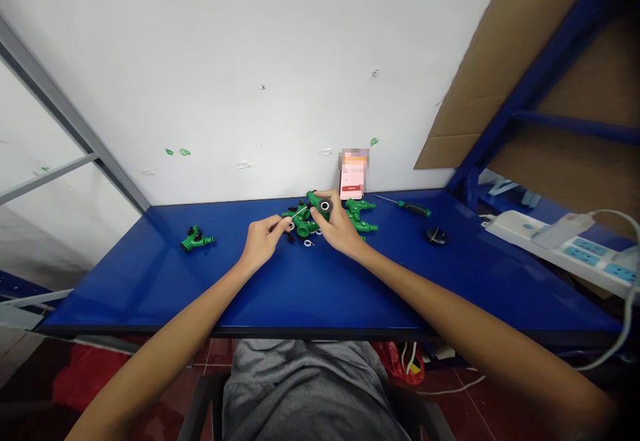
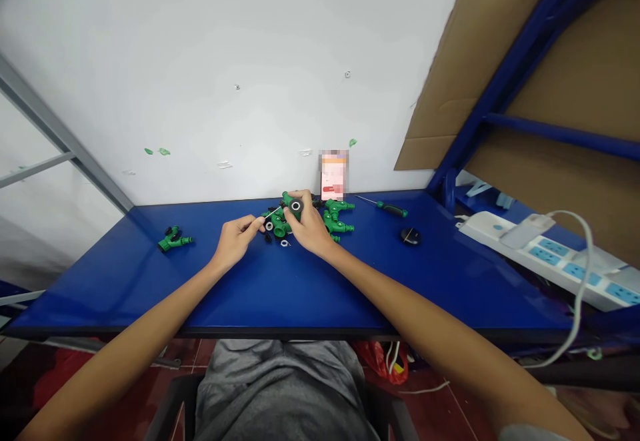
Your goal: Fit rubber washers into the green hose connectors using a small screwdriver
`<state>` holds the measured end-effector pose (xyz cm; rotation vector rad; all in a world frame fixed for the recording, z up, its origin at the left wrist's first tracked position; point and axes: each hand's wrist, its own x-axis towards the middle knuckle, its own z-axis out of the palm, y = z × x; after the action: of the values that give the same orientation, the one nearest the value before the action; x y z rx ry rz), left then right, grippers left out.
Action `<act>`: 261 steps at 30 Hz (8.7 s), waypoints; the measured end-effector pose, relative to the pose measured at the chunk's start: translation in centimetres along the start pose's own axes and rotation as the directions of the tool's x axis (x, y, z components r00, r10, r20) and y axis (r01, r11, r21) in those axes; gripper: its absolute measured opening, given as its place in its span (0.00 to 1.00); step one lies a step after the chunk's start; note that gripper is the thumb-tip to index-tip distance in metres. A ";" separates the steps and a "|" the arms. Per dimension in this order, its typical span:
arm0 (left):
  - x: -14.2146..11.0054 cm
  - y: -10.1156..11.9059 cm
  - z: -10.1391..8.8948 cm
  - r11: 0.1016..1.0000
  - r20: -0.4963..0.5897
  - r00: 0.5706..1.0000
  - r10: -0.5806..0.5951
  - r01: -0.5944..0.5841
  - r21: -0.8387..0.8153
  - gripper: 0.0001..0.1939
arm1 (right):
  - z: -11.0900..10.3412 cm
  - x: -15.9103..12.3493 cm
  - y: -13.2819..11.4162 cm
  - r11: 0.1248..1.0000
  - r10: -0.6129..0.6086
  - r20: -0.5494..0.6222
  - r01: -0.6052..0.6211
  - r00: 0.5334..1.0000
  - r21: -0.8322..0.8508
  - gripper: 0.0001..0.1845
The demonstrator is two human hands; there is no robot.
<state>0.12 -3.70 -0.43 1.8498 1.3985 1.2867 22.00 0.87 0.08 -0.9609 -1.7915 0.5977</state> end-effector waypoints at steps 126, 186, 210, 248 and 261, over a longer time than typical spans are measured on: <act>0.0 0.2 -0.1 0.984 0.197 0.973 0.120 -0.143 0.110 0.12 | 0.5 -0.4 -0.2 0.991 -0.135 0.236 0.137 0.962 0.011 0.12; -0.7 1.3 0.6 0.984 -0.159 0.972 0.174 -0.165 0.069 0.08 | 1.1 -0.4 -0.5 0.887 0.100 0.396 -0.262 0.913 0.381 0.19; -0.1 -0.2 1.1 0.983 -0.046 0.999 0.003 -0.011 -0.186 0.09 | 1.3 -0.5 -1.1 0.827 0.178 0.302 -0.309 0.936 0.469 0.25; 5.2 -1.7 -2.1 0.902 0.275 0.941 0.197 -0.284 0.326 0.11 | -0.3 1.2 1.4 0.901 0.065 0.126 -0.113 0.990 0.419 0.27; 3.2 -0.2 -1.6 0.995 0.301 0.953 0.034 -0.005 -0.098 0.22 | 0.4 0.1 0.3 0.968 -0.113 0.172 0.070 0.979 0.240 0.23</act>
<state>-1.26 -0.96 1.33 1.9040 1.1388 1.0069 21.75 1.13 -0.30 -0.6764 -1.8672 0.8406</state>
